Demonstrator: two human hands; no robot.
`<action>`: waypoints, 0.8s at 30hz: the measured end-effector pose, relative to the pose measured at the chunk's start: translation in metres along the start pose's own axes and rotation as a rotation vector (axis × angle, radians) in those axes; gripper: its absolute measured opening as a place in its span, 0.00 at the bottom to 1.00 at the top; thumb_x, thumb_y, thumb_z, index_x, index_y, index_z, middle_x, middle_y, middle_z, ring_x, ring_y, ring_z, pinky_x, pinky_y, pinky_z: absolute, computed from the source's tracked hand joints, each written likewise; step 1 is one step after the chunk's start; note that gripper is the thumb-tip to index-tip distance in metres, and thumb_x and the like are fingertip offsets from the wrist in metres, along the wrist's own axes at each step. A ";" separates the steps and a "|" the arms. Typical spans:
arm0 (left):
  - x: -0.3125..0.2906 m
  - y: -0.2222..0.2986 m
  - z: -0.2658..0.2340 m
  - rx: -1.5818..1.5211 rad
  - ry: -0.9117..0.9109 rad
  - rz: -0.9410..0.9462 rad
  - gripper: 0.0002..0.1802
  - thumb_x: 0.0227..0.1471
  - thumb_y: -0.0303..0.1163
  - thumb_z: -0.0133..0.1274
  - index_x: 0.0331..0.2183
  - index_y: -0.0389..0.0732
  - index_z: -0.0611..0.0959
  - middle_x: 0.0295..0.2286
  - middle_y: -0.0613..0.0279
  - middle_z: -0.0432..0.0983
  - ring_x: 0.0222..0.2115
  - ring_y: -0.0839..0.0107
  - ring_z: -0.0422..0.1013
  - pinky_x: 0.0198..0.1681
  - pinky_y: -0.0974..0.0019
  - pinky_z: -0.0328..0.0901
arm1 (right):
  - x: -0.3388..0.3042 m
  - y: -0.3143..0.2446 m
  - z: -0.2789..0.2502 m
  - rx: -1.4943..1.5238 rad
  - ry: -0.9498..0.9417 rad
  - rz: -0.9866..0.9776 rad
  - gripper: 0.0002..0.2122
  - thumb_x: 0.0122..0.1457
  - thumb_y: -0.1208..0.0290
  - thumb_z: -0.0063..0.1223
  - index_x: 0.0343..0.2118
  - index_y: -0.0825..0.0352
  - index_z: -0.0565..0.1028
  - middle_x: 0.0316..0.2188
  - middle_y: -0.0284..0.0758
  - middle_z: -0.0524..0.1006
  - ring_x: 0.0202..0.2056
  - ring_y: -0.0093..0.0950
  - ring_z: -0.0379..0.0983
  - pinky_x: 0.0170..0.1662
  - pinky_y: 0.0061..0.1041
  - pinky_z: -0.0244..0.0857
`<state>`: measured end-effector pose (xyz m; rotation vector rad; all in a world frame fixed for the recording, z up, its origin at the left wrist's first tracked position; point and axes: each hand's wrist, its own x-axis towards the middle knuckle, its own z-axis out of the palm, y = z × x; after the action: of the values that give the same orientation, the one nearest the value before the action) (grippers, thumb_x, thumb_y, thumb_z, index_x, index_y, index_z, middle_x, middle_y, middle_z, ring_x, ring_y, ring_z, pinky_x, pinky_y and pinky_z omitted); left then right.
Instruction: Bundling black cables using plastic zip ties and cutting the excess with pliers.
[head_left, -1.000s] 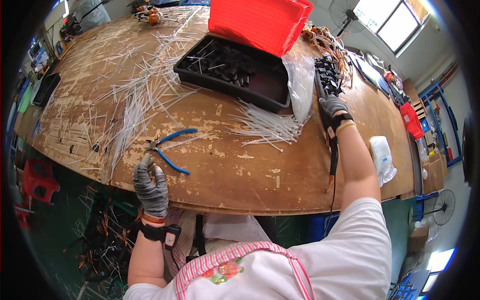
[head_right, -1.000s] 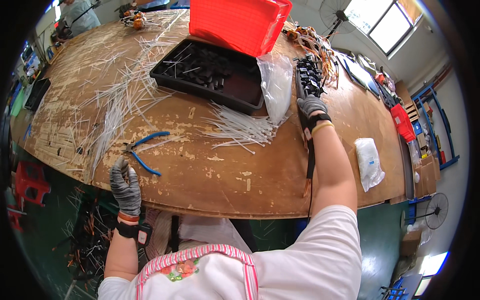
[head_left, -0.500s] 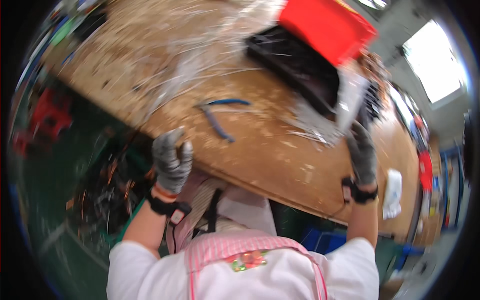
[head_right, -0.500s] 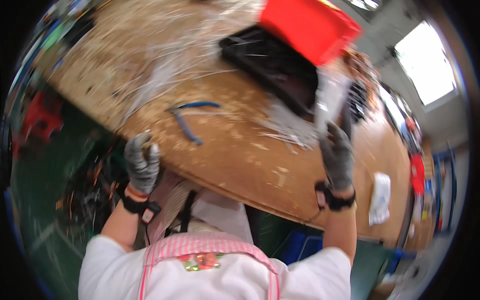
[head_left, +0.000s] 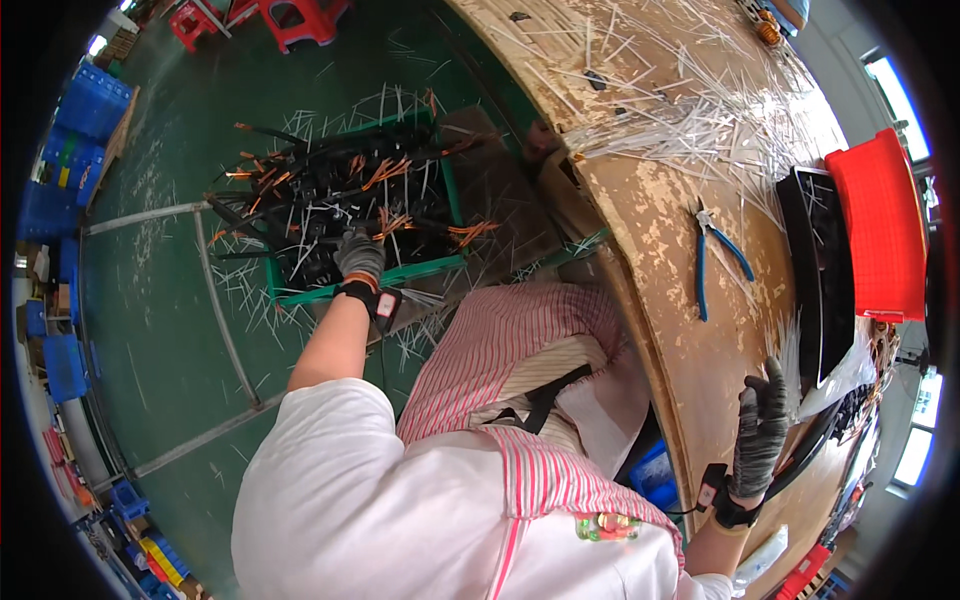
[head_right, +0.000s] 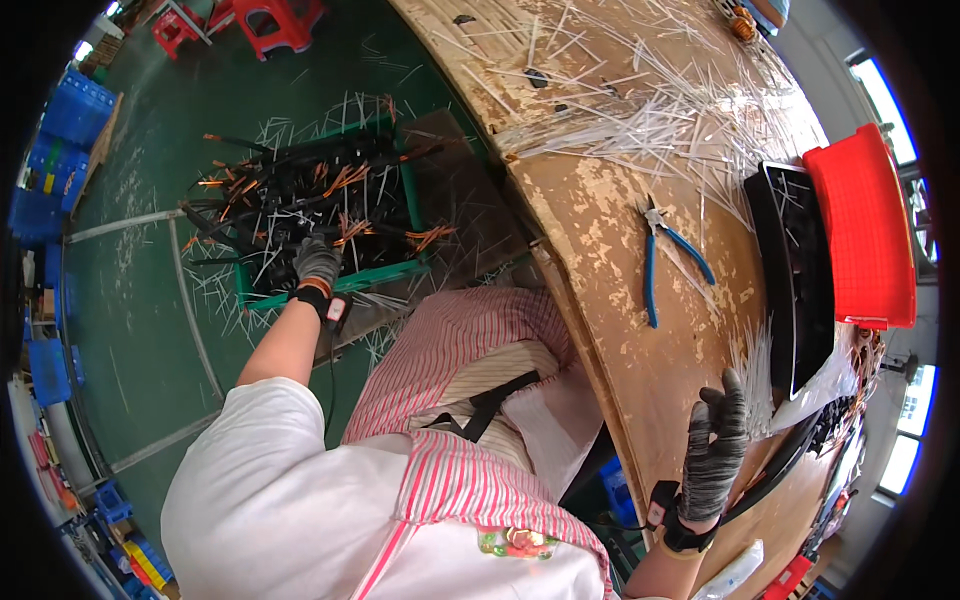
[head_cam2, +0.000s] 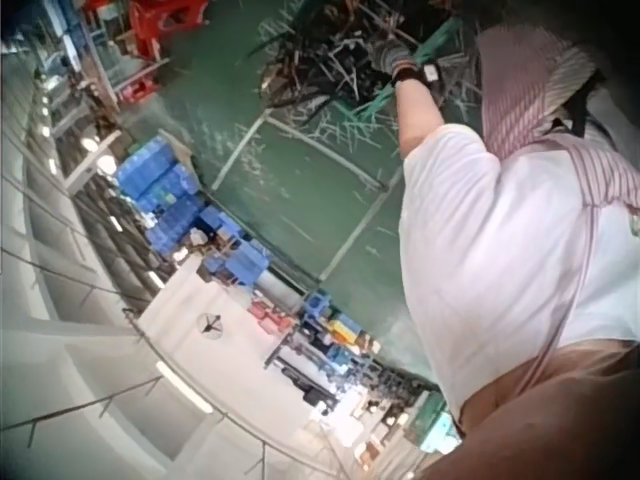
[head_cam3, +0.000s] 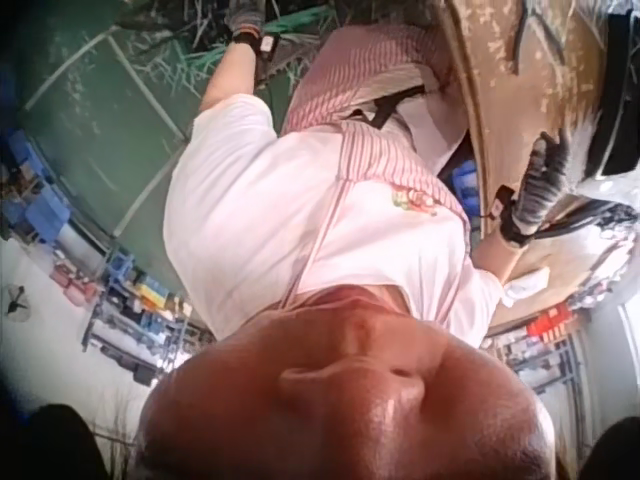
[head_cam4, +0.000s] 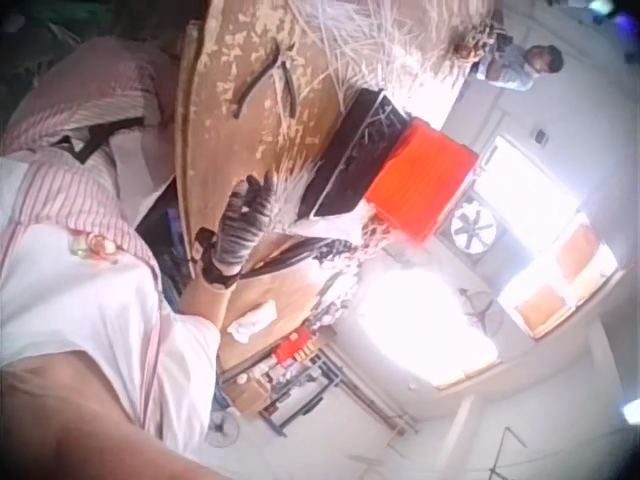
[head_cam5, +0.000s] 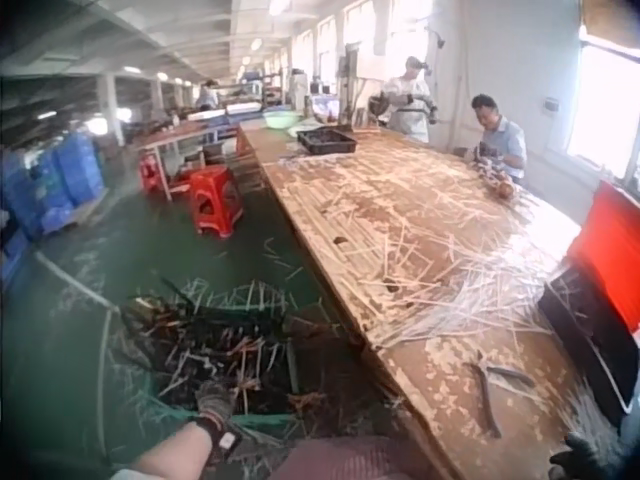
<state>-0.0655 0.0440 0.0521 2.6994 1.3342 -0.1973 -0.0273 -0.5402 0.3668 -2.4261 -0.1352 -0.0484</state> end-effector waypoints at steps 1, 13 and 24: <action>0.009 0.001 -0.009 -0.019 -0.104 -0.065 0.29 0.46 0.45 0.59 0.51 0.51 0.75 0.48 0.52 0.71 0.53 0.52 0.65 0.54 0.50 0.61 | 0.000 -0.005 0.003 -0.019 -0.020 0.028 0.21 0.62 0.78 0.48 0.59 0.65 0.66 0.38 0.32 0.75 0.36 0.19 0.67 0.43 0.18 0.63; 0.068 0.008 0.066 0.270 -0.273 0.310 0.38 0.47 0.33 0.54 0.61 0.45 0.63 0.60 0.51 0.60 0.59 0.54 0.59 0.58 0.44 0.55 | 0.005 -0.036 0.052 -0.091 -0.176 0.021 0.17 0.62 0.77 0.49 0.55 0.68 0.69 0.38 0.34 0.77 0.39 0.22 0.71 0.46 0.22 0.65; 0.061 0.000 0.002 0.039 -0.209 0.282 0.34 0.39 0.44 0.65 0.48 0.40 0.76 0.41 0.48 0.78 0.43 0.53 0.74 0.46 0.56 0.68 | 0.010 -0.035 0.063 -0.151 -0.211 0.061 0.15 0.62 0.76 0.50 0.51 0.71 0.72 0.39 0.38 0.78 0.38 0.25 0.73 0.46 0.24 0.67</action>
<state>-0.0289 0.0909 0.0396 2.7675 0.8918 -0.4640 -0.0214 -0.4720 0.3426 -2.5804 -0.1577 0.2334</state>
